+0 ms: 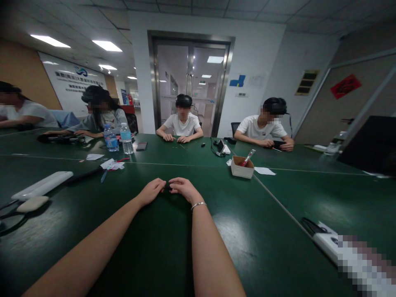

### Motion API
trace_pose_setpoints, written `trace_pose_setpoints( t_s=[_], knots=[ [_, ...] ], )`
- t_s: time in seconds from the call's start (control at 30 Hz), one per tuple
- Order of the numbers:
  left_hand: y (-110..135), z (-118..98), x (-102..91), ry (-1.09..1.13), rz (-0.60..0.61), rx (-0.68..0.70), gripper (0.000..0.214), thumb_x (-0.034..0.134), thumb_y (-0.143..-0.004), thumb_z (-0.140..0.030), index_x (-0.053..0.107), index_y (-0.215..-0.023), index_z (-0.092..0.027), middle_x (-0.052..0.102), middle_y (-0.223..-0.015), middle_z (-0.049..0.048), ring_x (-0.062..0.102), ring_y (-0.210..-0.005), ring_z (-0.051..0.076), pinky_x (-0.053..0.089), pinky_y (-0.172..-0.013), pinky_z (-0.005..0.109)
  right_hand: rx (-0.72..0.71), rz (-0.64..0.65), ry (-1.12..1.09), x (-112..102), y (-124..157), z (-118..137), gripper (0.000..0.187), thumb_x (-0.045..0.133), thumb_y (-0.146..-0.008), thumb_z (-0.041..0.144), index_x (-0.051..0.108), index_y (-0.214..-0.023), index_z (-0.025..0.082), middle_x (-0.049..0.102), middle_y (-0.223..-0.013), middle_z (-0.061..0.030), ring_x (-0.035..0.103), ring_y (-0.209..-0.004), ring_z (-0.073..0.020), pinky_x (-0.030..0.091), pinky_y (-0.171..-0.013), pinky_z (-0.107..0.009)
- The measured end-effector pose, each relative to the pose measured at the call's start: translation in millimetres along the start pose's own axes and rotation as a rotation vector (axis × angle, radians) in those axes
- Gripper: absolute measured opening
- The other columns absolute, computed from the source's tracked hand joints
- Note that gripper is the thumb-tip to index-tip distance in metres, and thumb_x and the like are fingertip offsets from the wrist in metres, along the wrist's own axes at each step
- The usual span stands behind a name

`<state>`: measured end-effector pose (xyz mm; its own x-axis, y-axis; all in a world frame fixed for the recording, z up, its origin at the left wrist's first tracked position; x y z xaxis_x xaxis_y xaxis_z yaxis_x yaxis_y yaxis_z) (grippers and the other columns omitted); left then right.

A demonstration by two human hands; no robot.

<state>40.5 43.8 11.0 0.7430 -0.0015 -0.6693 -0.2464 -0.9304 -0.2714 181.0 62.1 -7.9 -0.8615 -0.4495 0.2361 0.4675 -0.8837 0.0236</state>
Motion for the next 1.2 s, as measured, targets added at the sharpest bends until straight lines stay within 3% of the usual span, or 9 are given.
trace_pose_setpoints(
  t_s=[0.27, 0.43, 0.6, 0.9, 1.2],
  knots=[
    [-4, 10, -3.0, 0.020, -0.022, -0.023, 0.051, 0.028, -0.083, -0.054, 0.059, -0.068, -0.017, 0.056, -0.080, 0.0046, 0.052, -0.074, 0.017, 0.039, -0.072, 0.029, 0.034, 0.003, 0.001, 5, -6, 0, 0.032, 0.065, -0.071, 0.002, 0.059, -0.101, 0.012, 0.062, -0.086, -0.0051, 0.064, -0.071, -0.0134, 0.055, -0.067, -0.021],
    [-5, 11, -1.7, 0.020, 0.001, -0.094, 0.053, 0.027, -0.082, -0.057, 0.059, -0.069, -0.018, 0.057, -0.081, 0.0048, 0.053, -0.073, 0.017, 0.038, -0.068, 0.028, 0.049, -0.003, 0.008, 2, -5, -1, 0.027, 0.066, -0.070, 0.002, 0.062, -0.096, 0.010, 0.062, -0.092, -0.0077, 0.063, -0.081, -0.0145, 0.054, -0.077, -0.024],
    [-7, 9, 2.2, -0.040, 0.065, -0.180, 0.054, 0.022, -0.083, -0.058, 0.059, -0.074, -0.020, 0.061, -0.081, 0.0045, 0.055, -0.071, 0.018, 0.036, -0.060, 0.027, 0.017, -0.051, 0.001, -4, -2, -1, 0.025, 0.064, -0.073, 0.004, 0.062, -0.097, 0.010, 0.063, -0.095, -0.0086, 0.063, -0.083, -0.0144, 0.053, -0.077, -0.023],
    [-12, 5, 0.6, -0.125, 0.039, -0.158, 0.052, 0.021, -0.086, -0.050, 0.061, -0.072, -0.020, 0.061, -0.093, 0.0062, 0.056, -0.078, 0.018, 0.036, -0.062, 0.027, 0.039, -0.110, 0.104, 1, -4, -1, 0.027, 0.058, -0.079, 0.005, 0.056, -0.106, 0.009, 0.065, -0.078, -0.0083, 0.065, -0.063, -0.0132, 0.056, -0.061, -0.021],
    [-6, 6, 1.4, -0.072, 0.064, -0.126, 0.051, 0.023, -0.085, -0.054, 0.059, -0.072, -0.021, 0.059, -0.086, 0.0041, 0.054, -0.074, 0.016, 0.037, -0.063, 0.027, 0.055, -0.058, 0.055, 4, 1, 2, 0.028, 0.068, -0.071, 0.006, 0.059, -0.098, 0.009, 0.064, -0.091, -0.0102, 0.066, -0.075, -0.0159, 0.054, -0.075, -0.027]
  ],
)
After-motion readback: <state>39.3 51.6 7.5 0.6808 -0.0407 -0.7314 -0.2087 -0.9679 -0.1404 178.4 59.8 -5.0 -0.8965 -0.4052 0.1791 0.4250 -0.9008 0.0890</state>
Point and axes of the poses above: each hand's wrist, its own y-axis away from the middle knuckle, its own x-axis out of the palm, z = x × y, the point moved 6 cm from there along -y, towards the middle knuckle
